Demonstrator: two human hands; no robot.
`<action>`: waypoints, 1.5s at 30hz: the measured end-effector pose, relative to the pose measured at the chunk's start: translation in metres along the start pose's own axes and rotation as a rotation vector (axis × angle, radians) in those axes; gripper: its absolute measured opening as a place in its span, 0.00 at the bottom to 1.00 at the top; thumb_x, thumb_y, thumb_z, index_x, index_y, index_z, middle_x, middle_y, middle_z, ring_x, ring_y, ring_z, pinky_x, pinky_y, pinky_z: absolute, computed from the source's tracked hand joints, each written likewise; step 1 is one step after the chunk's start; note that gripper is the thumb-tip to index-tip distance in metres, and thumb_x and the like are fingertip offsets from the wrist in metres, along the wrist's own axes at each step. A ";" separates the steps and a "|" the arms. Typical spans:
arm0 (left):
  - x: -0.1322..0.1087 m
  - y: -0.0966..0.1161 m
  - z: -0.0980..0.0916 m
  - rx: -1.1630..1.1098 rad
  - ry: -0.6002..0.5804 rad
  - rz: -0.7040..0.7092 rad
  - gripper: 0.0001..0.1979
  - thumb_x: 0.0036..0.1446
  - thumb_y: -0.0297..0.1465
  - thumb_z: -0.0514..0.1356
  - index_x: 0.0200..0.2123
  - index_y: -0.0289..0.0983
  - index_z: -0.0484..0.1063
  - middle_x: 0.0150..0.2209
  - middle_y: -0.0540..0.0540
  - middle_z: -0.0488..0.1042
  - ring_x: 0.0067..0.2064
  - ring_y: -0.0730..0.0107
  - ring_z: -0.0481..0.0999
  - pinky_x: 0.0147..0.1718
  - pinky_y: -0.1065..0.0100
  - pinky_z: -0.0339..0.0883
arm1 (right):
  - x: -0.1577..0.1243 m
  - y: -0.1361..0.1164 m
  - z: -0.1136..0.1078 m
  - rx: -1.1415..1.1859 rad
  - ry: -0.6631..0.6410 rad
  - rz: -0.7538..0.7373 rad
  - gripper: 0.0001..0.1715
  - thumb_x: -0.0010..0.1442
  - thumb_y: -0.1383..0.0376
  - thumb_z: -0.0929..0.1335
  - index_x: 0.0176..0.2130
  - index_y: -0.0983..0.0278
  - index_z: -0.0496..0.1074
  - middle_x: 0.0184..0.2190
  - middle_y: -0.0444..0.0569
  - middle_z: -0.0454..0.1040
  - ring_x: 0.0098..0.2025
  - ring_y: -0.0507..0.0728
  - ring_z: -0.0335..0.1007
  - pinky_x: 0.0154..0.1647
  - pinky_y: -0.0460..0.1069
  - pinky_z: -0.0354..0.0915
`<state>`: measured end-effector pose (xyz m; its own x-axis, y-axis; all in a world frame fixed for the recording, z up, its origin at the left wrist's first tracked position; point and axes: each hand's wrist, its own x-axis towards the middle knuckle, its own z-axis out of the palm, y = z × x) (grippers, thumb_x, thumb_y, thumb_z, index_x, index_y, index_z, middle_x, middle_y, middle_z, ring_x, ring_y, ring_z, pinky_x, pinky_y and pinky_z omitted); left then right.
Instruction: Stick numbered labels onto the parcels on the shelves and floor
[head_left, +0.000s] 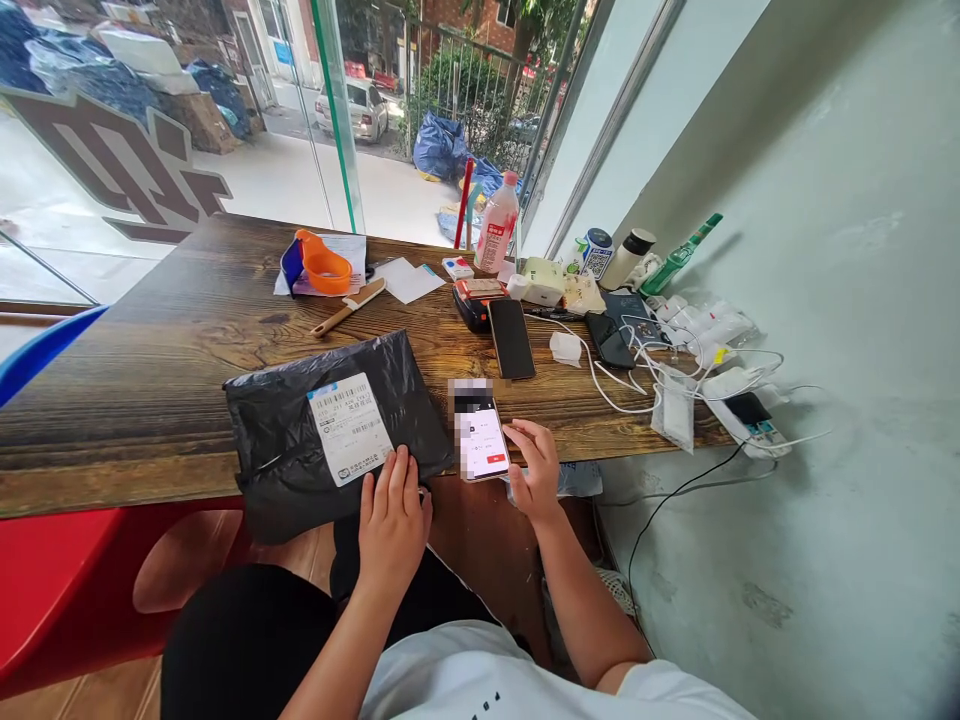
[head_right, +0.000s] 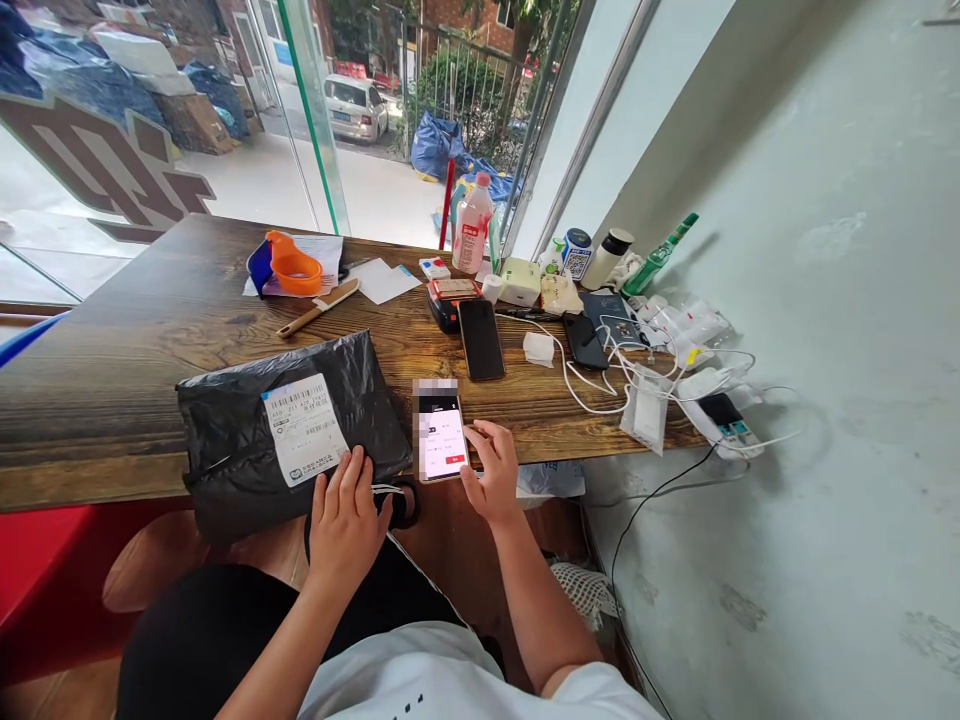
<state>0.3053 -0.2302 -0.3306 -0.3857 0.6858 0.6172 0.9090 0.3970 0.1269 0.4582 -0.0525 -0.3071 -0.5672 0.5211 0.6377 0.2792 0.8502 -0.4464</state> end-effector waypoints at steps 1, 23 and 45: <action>0.000 0.000 0.001 0.004 -0.001 -0.001 0.25 0.62 0.29 0.59 0.60 0.25 0.63 0.64 0.32 0.65 0.64 0.49 0.66 0.65 0.49 0.52 | 0.000 0.001 0.000 0.009 -0.001 -0.006 0.33 0.67 0.46 0.55 0.59 0.60 0.68 0.57 0.57 0.64 0.57 0.64 0.64 0.56 0.61 0.66; -0.002 -0.001 0.002 0.055 -0.007 0.044 0.29 0.62 0.31 0.59 0.63 0.23 0.60 0.65 0.30 0.63 0.65 0.47 0.64 0.64 0.47 0.54 | 0.034 -0.055 -0.013 -0.126 -0.313 0.309 0.60 0.53 0.40 0.70 0.70 0.66 0.49 0.59 0.61 0.62 0.61 0.67 0.57 0.62 0.62 0.60; -0.029 -0.012 -0.054 -0.153 0.012 0.015 0.26 0.62 0.27 0.56 0.64 0.33 0.61 0.65 0.37 0.63 0.68 0.52 0.58 0.65 0.45 0.55 | 0.023 -0.112 -0.021 1.448 -0.439 0.601 0.46 0.37 0.49 0.80 0.51 0.61 0.68 0.31 0.44 0.68 0.24 0.47 0.60 0.15 0.39 0.53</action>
<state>0.3145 -0.2879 -0.3082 -0.3712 0.6831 0.6289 0.9283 0.2889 0.2340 0.4297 -0.1341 -0.2293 -0.8872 0.4576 0.0588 -0.2485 -0.3666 -0.8966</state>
